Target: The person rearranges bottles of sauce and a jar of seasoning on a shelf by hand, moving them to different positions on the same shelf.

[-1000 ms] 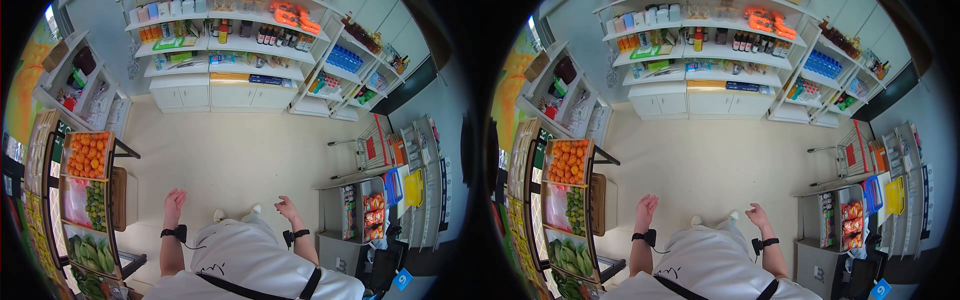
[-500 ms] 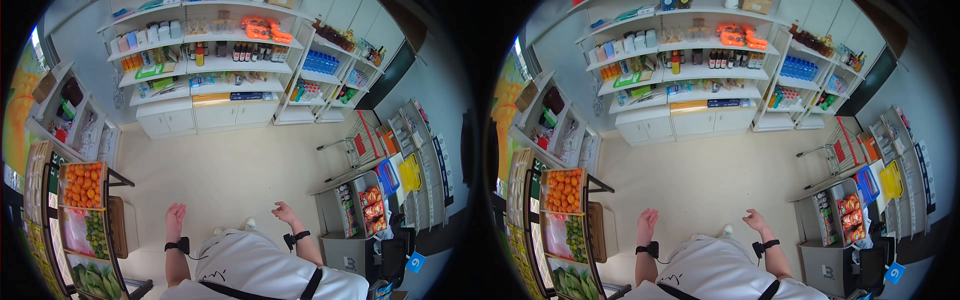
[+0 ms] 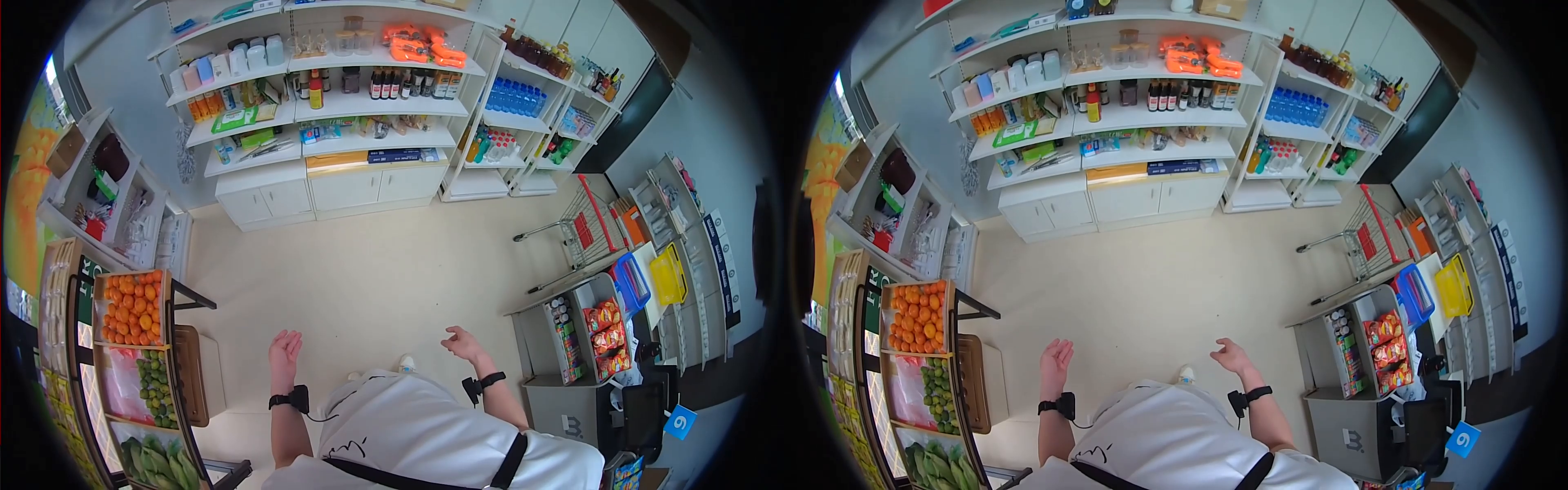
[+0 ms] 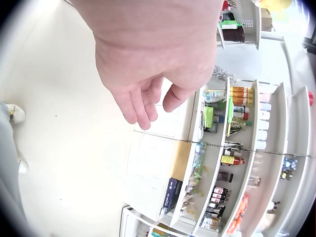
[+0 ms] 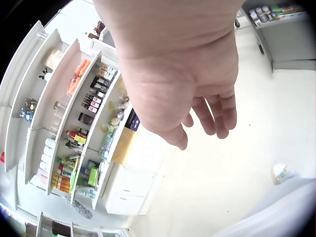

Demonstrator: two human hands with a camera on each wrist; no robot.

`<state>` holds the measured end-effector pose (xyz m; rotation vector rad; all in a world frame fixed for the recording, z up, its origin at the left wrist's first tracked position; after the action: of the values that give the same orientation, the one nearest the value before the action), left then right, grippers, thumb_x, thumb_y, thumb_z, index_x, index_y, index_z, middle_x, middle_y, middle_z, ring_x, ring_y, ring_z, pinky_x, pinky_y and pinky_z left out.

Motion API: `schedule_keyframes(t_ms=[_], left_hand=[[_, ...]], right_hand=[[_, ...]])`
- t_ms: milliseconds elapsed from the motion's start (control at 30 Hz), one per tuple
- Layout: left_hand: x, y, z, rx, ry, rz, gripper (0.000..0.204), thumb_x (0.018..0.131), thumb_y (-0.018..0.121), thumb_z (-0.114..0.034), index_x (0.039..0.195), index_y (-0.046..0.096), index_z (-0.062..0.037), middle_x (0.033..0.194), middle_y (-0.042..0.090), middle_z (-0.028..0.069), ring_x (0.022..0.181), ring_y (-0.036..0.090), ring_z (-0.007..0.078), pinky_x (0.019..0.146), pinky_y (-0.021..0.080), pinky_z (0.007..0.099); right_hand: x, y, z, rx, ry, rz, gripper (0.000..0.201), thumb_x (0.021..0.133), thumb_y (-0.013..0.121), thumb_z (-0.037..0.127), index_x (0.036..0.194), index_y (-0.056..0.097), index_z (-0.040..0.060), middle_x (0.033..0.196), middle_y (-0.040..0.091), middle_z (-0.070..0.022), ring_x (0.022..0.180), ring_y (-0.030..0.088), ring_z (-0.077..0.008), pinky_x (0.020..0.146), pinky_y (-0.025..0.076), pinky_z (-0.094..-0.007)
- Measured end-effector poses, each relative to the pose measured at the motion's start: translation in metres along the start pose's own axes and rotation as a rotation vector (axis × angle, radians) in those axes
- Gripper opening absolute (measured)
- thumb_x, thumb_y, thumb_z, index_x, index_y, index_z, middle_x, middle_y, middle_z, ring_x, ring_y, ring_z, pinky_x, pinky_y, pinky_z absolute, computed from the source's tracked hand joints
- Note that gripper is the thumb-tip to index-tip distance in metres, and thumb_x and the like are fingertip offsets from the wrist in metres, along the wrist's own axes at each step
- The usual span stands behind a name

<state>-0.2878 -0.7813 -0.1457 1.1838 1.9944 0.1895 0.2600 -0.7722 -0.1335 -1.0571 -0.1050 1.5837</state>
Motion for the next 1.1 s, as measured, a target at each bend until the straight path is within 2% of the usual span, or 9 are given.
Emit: schedule_keyframes(t_ms=[400,500,533,800,900,1100], left_hand=[[-0.005,-0.012,0.005,-0.003,-0.017,-0.039,0.047,0.098,0.052,-0.006,0.141,0.04,0.0087,0.13,0.06,0.0243,0.12,0.065,0.0324,0.102,0.056,0.0376],[-0.004,-0.023,0.004,-0.003,-0.015,-0.056,0.047,0.099,0.052,-0.006,0.141,0.04,0.0086,0.129,0.061,0.0238,0.118,0.066,0.0317,0.1,0.057,0.037],[-0.004,-0.027,0.004,-0.006,-0.017,-0.058,0.046,0.099,0.052,-0.006,0.141,0.04,0.0085,0.129,0.062,0.0235,0.117,0.067,0.0315,0.1,0.057,0.0369],[-0.01,-0.039,-0.004,-0.009,-0.021,-0.084,0.044,0.099,0.054,-0.005,0.139,0.041,0.0073,0.124,0.064,0.0216,0.113,0.069,0.0306,0.097,0.058,0.0368],[-0.005,-0.04,-0.004,-0.036,-0.025,-0.076,0.044,0.098,0.055,-0.004,0.138,0.042,0.0068,0.123,0.064,0.0212,0.113,0.069,0.0306,0.097,0.058,0.0366],[-0.005,-0.032,-0.004,-0.015,-0.041,-0.064,0.04,0.098,0.056,-0.006,0.135,0.046,0.0051,0.124,0.064,0.0206,0.113,0.068,0.0312,0.098,0.057,0.0386]], right_hand=[[-0.004,0.008,-0.005,-0.025,-0.001,-0.011,0.058,0.091,0.072,0.027,0.142,0.054,0.0045,0.099,0.073,-0.0104,0.084,0.07,-0.0186,0.076,0.057,-0.0334],[-0.009,0.012,0.001,0.01,0.043,0.015,0.06,0.089,0.074,0.031,0.14,0.056,0.0057,0.108,0.074,-0.0168,0.101,0.071,-0.0295,0.09,0.056,-0.0391],[-0.011,0.015,0.005,0.007,0.041,0.028,0.06,0.089,0.074,0.031,0.14,0.056,0.0057,0.108,0.074,-0.0168,0.101,0.071,-0.0295,0.09,0.056,-0.0391],[-0.009,0.03,0.01,0.018,0.006,0.021,0.059,0.089,0.073,0.029,0.14,0.055,0.0044,0.104,0.074,-0.0167,0.098,0.071,-0.029,0.088,0.057,-0.0396],[-0.006,0.031,0.01,0.011,-0.017,0.011,0.058,0.09,0.073,0.024,0.141,0.054,0.0035,0.098,0.071,-0.0114,0.083,0.069,-0.018,0.073,0.057,-0.0333],[-0.012,0.021,0.031,0.099,-0.022,-0.001,0.055,0.091,0.071,0.021,0.14,0.054,0.0012,0.099,0.071,-0.0117,0.083,0.069,-0.0181,0.072,0.057,-0.0328]])
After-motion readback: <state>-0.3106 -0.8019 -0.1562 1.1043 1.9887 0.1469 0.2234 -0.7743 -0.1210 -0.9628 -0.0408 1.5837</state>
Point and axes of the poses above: each hand's wrist, its own x-axis towards the middle knuckle, its own y-axis out of the palm, z = x × y, the point moved 7 cm from there along x, towards the middle knuckle
